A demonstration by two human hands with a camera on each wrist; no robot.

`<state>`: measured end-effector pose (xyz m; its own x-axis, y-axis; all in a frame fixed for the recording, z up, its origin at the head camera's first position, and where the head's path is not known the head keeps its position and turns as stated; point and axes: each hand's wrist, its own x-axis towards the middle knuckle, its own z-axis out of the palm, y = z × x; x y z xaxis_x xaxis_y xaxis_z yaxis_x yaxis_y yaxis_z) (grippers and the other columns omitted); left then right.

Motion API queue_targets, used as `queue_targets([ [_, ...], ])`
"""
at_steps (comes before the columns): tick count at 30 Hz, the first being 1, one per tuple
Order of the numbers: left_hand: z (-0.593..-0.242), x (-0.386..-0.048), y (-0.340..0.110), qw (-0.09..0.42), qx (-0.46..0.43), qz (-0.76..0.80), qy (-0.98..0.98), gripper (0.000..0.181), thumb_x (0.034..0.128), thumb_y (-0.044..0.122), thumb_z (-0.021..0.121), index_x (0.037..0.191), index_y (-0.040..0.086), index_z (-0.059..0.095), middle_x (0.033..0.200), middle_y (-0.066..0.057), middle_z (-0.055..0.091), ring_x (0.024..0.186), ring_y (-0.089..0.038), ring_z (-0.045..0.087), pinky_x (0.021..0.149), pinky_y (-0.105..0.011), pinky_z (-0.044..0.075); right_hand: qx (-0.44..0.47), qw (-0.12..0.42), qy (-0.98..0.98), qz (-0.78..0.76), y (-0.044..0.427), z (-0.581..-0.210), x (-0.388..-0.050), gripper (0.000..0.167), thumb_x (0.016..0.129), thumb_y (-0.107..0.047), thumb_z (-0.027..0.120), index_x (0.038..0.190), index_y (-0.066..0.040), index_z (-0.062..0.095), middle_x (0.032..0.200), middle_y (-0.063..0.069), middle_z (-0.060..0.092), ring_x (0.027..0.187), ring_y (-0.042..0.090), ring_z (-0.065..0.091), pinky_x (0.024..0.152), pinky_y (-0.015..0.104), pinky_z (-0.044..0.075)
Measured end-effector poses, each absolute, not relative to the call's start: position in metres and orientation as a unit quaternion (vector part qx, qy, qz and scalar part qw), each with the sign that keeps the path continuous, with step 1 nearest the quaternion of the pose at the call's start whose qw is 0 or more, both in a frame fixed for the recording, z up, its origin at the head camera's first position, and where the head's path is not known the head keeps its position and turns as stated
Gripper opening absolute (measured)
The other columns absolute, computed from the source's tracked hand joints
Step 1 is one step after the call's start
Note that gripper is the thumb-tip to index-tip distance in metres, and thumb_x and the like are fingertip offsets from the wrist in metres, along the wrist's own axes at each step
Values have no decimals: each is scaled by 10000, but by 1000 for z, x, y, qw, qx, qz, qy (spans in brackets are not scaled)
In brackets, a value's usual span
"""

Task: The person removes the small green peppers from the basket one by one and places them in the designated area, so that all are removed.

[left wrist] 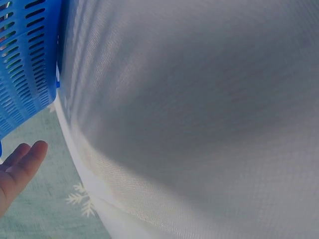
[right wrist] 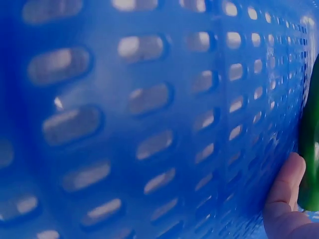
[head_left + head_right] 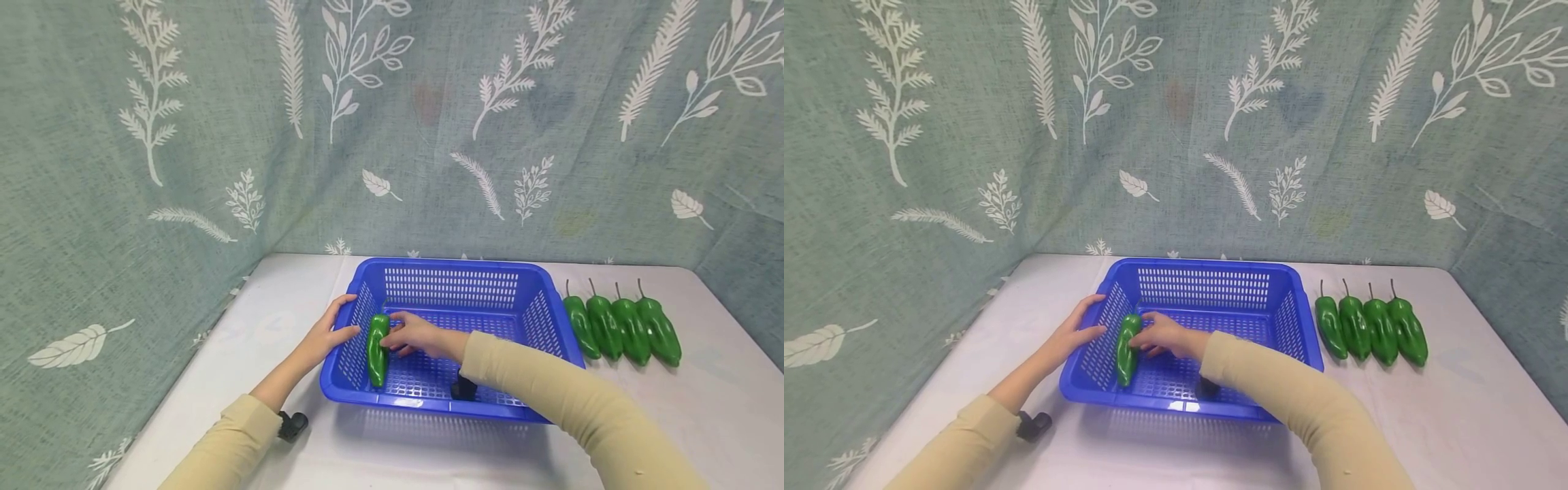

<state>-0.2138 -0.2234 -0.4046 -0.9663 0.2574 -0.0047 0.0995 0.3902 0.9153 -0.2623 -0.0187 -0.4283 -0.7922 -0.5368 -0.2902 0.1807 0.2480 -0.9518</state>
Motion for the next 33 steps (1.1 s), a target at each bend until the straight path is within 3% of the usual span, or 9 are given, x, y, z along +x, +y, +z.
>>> queue_targets([
  [13,-406,-214,-224,75,111,536,833,611,887,220,532,1415,172,229,1401,-271,330,1120,-427,513,790,-419,531,-167,315,739,-571,-19,-427,-258,565,795,-131,665,1279,55,440,1074,139,605,854,190,609,748,340,537],
  [23,-404,-214,-224,72,115,542,829,613,892,191,521,1422,158,215,1389,-290,330,1050,-407,562,741,-406,546,-174,353,677,-622,-22,-429,-253,604,804,-71,641,1316,38,339,1089,179,560,858,233,614,731,426,546],
  [33,-402,-213,-223,73,112,534,835,611,893,212,522,1422,171,219,1383,-281,347,1035,-398,574,733,-406,549,-179,340,678,-627,-24,-428,-249,603,802,-36,639,1314,26,326,1031,181,592,833,234,632,701,429,551],
])
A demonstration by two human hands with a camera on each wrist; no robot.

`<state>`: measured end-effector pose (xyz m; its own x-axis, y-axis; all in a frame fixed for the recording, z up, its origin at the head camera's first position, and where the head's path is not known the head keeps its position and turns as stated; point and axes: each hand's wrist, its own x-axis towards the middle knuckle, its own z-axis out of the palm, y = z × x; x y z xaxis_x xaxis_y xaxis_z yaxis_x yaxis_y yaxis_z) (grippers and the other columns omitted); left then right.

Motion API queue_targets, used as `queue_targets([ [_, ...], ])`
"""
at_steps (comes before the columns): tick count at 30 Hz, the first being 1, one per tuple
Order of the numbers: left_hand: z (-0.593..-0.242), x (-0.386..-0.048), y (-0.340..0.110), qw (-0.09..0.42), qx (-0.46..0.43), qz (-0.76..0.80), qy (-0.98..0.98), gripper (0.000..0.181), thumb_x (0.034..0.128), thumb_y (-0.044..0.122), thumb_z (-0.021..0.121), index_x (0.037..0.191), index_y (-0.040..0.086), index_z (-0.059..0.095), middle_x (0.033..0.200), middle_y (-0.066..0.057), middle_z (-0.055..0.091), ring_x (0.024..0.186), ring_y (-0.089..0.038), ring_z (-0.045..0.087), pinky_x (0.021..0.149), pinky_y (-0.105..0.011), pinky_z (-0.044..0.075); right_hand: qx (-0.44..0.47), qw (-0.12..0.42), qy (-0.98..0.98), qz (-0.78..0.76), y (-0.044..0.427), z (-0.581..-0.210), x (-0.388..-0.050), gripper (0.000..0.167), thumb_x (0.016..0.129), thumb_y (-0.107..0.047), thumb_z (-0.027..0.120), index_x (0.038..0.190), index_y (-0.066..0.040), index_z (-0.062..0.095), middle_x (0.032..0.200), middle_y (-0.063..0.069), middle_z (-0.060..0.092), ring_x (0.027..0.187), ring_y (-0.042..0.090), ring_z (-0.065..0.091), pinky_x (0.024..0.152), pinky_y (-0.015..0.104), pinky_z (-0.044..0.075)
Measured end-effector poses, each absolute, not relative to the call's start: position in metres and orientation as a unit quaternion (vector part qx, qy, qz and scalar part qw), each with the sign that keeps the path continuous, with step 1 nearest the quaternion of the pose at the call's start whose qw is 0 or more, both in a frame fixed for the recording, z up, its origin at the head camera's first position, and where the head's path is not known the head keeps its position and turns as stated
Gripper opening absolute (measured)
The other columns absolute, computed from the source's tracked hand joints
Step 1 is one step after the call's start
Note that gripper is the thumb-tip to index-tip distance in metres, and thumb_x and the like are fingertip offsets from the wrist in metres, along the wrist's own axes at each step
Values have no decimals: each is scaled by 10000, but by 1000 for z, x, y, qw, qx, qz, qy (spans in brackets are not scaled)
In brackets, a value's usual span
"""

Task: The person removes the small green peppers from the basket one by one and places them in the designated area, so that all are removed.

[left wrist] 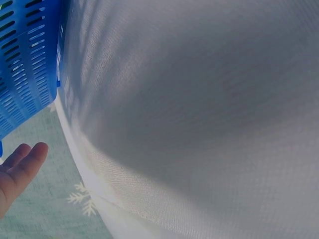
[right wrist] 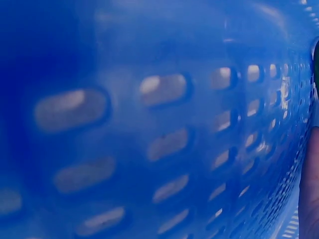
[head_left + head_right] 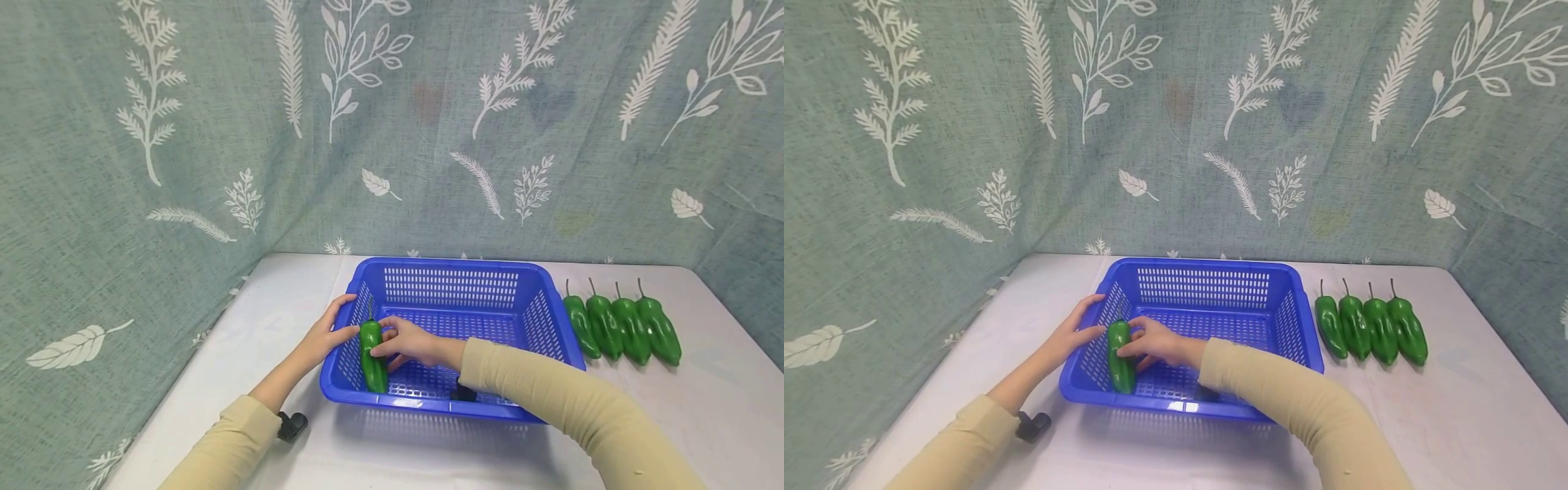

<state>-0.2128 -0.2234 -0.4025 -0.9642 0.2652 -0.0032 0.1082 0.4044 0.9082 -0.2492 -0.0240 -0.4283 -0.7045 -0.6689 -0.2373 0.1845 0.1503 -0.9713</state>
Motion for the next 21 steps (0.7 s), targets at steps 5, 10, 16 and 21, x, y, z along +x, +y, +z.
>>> queue_targets([
  [5,-402,-213,-224,75,113,537,833,620,892,206,521,1425,156,209,1386,-293,330,1034,-403,573,737,-414,547,-173,335,679,-630,-24,-427,-250,602,791,-28,647,1304,28,335,1013,177,591,809,225,630,681,427,554],
  [10,-401,-212,-222,75,109,530,838,618,889,219,530,1422,172,224,1397,-270,336,1052,-410,563,759,-416,541,-172,323,680,-635,-20,-423,-253,598,782,-18,649,1293,30,344,1006,179,584,804,220,625,667,429,554],
  [16,-403,-214,-223,70,108,520,845,598,893,193,513,1419,163,231,1403,-272,326,1062,-427,552,764,-425,538,-170,309,690,-632,-8,-411,-257,604,795,-37,645,1310,13,334,1061,200,570,849,237,622,691,435,551],
  [21,-403,-214,-223,62,104,511,851,595,882,207,520,1411,169,249,1391,-274,341,1069,-416,546,790,-435,528,-160,301,693,-635,2,-403,-259,636,792,-40,648,1332,19,317,1104,220,557,876,249,621,705,442,548],
])
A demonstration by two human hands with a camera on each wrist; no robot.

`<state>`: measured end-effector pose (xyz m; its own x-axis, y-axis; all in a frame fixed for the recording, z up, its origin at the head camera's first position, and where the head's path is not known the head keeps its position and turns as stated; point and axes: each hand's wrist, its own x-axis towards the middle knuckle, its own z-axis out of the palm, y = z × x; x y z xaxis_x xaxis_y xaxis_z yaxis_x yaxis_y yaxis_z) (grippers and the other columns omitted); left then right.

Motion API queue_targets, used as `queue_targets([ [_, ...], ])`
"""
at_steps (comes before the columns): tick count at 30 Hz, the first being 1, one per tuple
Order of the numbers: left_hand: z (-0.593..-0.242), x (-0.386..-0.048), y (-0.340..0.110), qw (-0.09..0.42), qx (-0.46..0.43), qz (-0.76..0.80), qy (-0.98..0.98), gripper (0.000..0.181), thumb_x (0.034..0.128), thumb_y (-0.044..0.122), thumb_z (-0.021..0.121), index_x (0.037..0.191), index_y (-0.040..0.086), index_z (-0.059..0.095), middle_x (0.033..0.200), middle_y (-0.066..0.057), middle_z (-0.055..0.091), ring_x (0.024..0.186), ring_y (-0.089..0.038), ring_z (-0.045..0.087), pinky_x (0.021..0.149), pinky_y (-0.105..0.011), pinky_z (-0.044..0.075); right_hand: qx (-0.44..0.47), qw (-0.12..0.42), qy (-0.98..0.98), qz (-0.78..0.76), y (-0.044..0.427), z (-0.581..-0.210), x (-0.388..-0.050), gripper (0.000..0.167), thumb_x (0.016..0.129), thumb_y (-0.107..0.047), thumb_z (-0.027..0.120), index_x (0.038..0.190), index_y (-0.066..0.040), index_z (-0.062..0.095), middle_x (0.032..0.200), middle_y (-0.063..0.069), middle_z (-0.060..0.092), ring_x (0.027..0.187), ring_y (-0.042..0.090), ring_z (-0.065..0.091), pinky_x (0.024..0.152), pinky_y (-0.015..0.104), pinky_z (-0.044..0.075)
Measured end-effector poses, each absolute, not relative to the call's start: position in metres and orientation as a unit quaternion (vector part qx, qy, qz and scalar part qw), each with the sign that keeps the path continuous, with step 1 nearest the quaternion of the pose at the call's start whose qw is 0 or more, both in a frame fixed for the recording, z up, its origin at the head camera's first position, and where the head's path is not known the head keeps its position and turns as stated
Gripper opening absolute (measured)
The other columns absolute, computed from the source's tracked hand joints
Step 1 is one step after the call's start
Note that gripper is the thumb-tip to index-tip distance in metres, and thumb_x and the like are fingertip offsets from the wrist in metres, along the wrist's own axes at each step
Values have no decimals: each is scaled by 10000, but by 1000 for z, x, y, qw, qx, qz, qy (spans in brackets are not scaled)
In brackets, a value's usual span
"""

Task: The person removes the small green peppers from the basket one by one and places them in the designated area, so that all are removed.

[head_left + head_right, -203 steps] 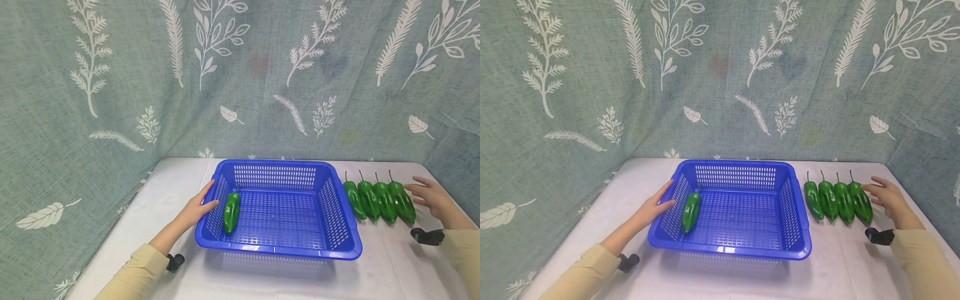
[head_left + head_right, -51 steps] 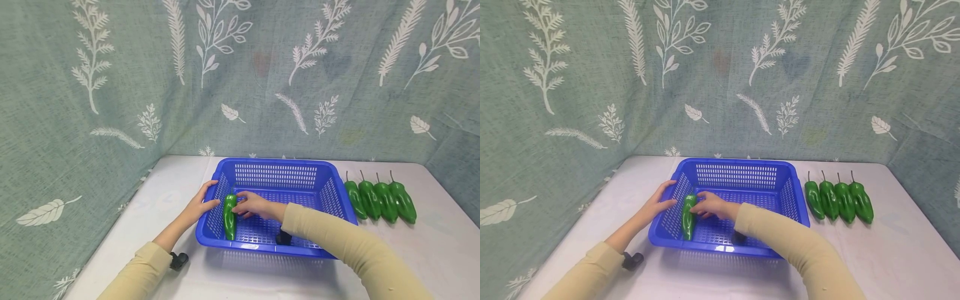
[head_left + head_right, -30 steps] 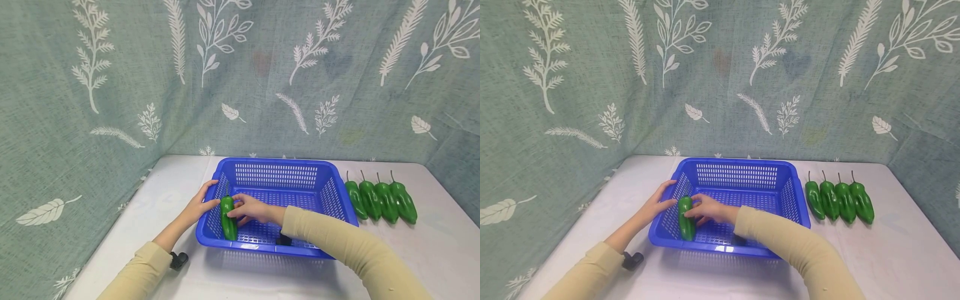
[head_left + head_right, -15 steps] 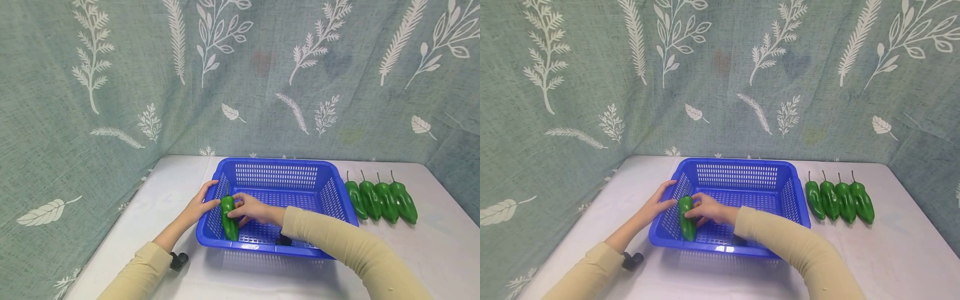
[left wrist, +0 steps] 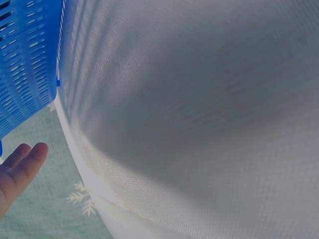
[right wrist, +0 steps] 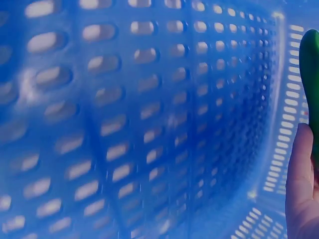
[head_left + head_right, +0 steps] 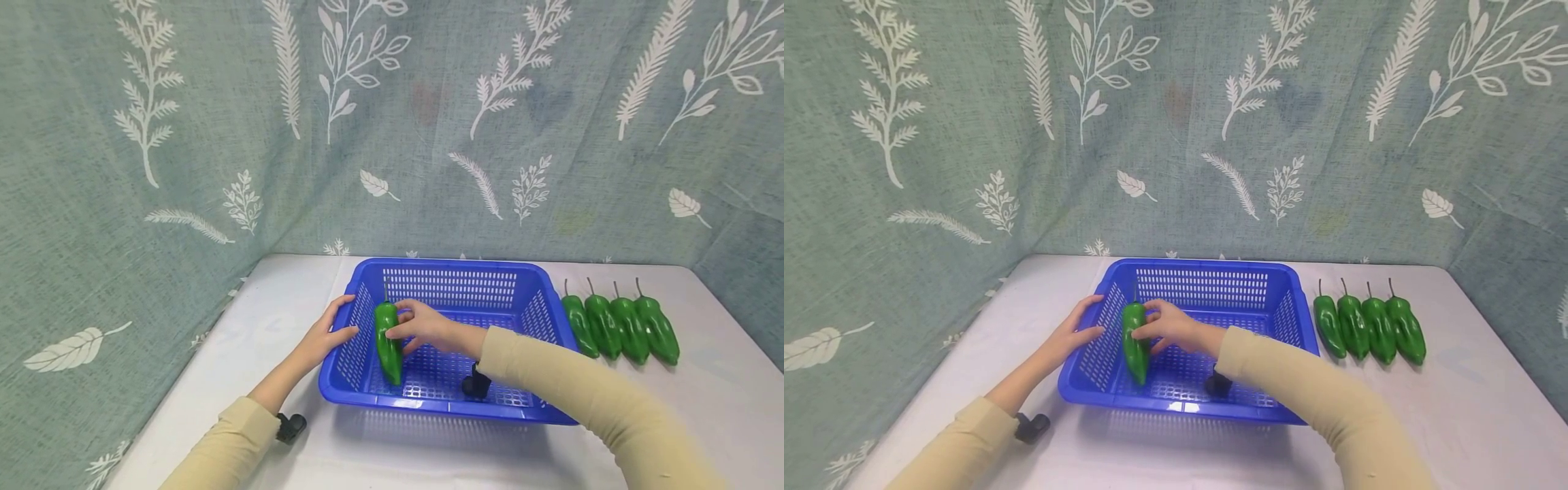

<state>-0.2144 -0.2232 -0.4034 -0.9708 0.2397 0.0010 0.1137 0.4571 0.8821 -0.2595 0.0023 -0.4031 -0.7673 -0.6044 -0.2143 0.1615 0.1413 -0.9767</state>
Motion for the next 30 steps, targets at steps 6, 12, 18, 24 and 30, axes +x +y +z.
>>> queue_targets([
  [6,-404,-214,-223,56,100,508,854,592,879,213,532,1403,169,262,1385,-264,356,1092,-404,529,837,-444,506,-155,301,689,-641,17,-392,-258,680,798,-38,642,1370,7,277,1142,226,550,918,252,617,717,442,546],
  [12,-405,-214,-223,61,101,513,850,597,879,210,535,1406,167,256,1382,-272,352,1086,-407,530,819,-436,515,-139,299,689,-646,34,-379,-251,665,817,-38,629,1377,-18,272,1199,238,518,973,275,601,749,453,537],
  [18,-404,-215,-224,57,103,511,851,601,879,219,536,1408,160,255,1389,-270,344,1112,-408,508,854,-447,496,-134,294,687,-651,47,-366,-246,666,817,-28,628,1379,-20,271,1202,245,511,983,282,596,757,456,535],
  [24,-404,-215,-224,55,105,510,852,603,876,221,536,1407,161,257,1380,-270,354,1093,-394,522,847,-440,499,-146,276,681,-663,59,-347,-241,638,817,-20,616,1365,-24,289,1165,238,524,924,257,616,756,460,534],
  [30,-403,-214,-223,58,106,512,850,608,878,219,534,1411,154,249,1391,-272,337,1118,-409,502,860,-453,491,-155,247,696,-656,74,-332,-236,656,825,-52,627,1382,-27,281,1197,241,505,900,250,627,746,438,541],
])
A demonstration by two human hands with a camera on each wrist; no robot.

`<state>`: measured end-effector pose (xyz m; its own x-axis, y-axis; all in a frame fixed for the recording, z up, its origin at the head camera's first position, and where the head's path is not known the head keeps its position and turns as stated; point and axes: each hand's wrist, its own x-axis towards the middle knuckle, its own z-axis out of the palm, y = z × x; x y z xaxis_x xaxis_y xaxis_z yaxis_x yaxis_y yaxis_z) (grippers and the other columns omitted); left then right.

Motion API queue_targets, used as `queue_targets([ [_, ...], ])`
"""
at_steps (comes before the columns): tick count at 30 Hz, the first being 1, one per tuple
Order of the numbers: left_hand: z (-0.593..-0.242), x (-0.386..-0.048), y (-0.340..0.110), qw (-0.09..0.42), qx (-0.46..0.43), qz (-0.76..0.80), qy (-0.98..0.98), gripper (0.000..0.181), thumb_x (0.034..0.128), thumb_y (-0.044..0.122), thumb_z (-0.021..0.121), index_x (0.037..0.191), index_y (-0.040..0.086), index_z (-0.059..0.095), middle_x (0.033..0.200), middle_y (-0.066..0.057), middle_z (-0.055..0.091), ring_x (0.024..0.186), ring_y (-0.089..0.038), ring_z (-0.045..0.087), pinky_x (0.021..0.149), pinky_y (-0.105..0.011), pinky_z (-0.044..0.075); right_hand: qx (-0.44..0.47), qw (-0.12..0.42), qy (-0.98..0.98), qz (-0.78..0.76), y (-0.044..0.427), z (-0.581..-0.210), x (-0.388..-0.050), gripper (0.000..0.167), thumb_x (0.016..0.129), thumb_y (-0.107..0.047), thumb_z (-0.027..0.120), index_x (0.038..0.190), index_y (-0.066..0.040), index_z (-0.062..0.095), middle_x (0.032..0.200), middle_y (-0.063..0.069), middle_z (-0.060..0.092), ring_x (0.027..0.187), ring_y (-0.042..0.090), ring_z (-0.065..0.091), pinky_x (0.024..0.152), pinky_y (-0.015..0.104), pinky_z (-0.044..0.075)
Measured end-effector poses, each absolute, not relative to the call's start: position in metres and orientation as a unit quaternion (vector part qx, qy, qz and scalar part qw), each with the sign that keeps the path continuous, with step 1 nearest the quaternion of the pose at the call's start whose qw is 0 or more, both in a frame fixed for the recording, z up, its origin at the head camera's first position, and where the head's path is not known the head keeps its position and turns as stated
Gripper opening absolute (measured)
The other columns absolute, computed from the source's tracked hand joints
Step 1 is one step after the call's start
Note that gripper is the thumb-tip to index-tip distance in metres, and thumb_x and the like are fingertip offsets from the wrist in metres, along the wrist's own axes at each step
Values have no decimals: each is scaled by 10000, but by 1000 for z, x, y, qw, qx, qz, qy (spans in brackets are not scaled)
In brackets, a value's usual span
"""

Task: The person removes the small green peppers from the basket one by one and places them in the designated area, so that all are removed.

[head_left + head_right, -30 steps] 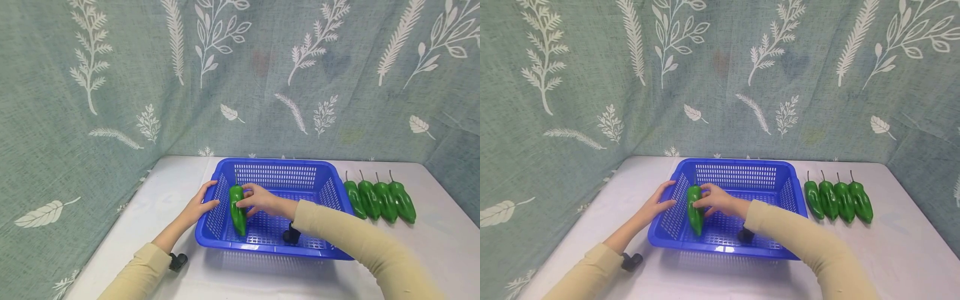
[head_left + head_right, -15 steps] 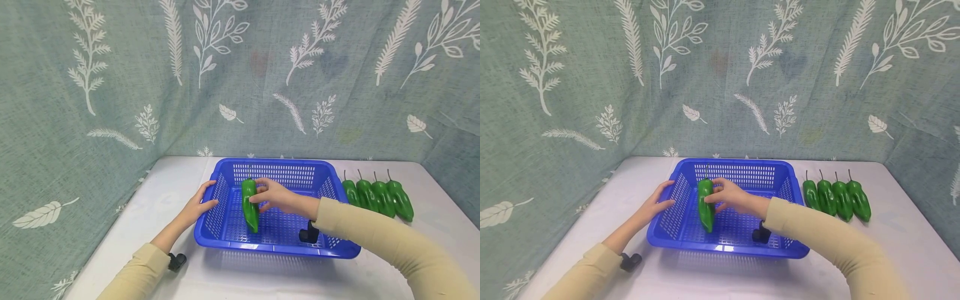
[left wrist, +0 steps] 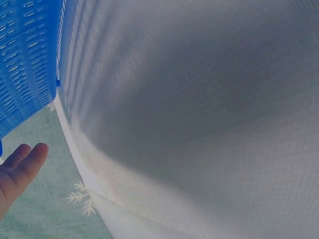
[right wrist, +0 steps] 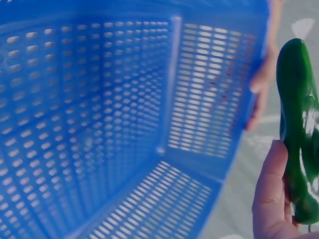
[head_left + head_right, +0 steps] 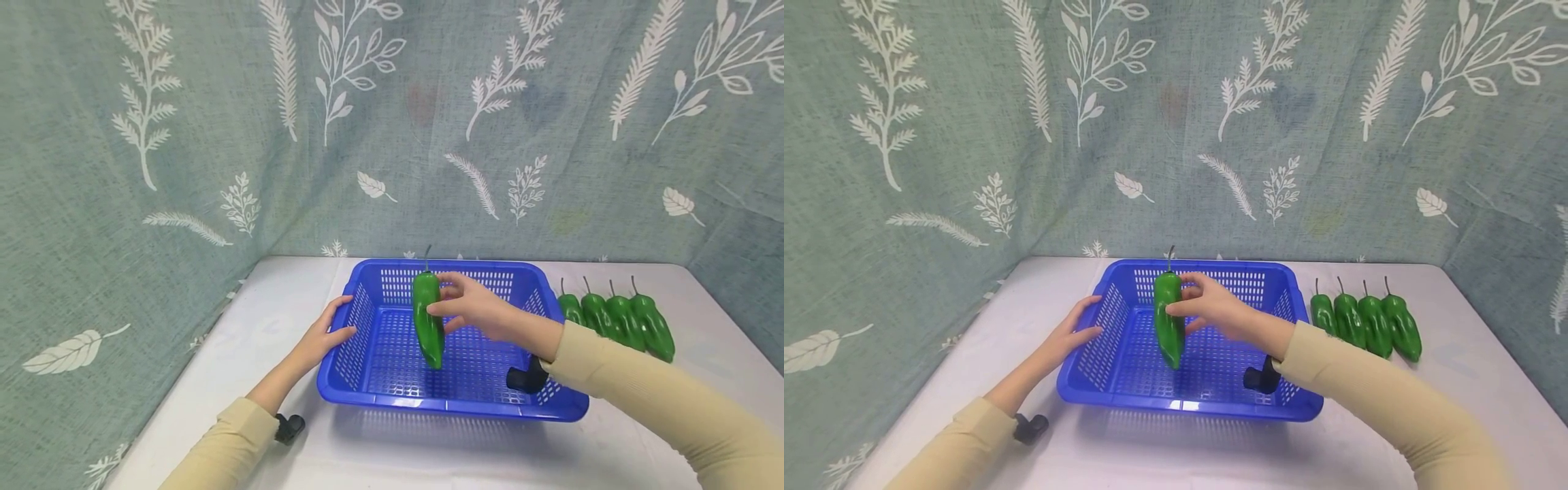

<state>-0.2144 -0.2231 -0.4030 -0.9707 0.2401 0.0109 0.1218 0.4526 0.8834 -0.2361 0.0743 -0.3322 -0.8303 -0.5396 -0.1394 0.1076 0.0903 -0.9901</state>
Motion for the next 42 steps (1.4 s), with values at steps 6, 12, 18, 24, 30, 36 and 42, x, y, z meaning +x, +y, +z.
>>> queue_targets([
  [6,-403,-216,-223,58,104,508,853,605,878,219,538,1409,167,254,1387,-261,351,1101,-399,516,850,-443,498,-175,198,710,-653,94,-317,-230,672,826,-75,632,1395,-34,276,1240,247,484,885,215,623,706,384,545],
  [12,-404,-215,-223,54,103,503,856,599,887,200,532,1412,154,245,1400,-265,331,1140,-410,484,891,-471,469,-184,166,712,-657,108,-305,-225,648,833,-93,627,1385,-51,290,1247,211,486,875,191,618,709,401,539],
  [18,-405,-215,-223,57,107,508,853,602,882,204,534,1409,138,250,1393,-279,330,1126,-411,493,856,-452,493,-195,122,714,-661,123,-298,-219,621,850,-85,612,1382,-32,298,1189,124,532,906,158,605,697,370,536],
  [24,-405,-215,-223,55,101,507,854,602,879,212,537,1409,170,255,1397,-257,340,1114,-408,504,838,-453,502,-197,83,705,-677,137,-292,-212,605,862,-54,584,1386,-11,287,1089,-15,580,917,123,598,687,320,526],
  [30,-404,-216,-224,54,105,507,854,606,877,221,537,1410,167,254,1396,-260,338,1121,-408,497,848,-457,496,-201,54,682,-701,155,-292,-206,558,872,-31,562,1367,-29,302,1041,-20,606,855,124,615,692,302,529],
  [36,-404,-216,-224,54,106,508,853,604,880,218,536,1409,151,252,1409,-256,321,1158,-408,465,899,-475,460,-191,26,658,-728,173,-295,-203,477,888,-32,550,1321,-120,369,1031,-25,608,873,108,589,680,255,518],
  [42,-402,-215,-223,55,108,514,849,606,886,204,531,1415,137,245,1414,-257,314,1193,-411,435,941,-493,426,-183,-7,644,-743,193,-298,-199,533,901,-34,536,1381,-93,311,1070,-40,592,877,76,571,648,209,492],
])
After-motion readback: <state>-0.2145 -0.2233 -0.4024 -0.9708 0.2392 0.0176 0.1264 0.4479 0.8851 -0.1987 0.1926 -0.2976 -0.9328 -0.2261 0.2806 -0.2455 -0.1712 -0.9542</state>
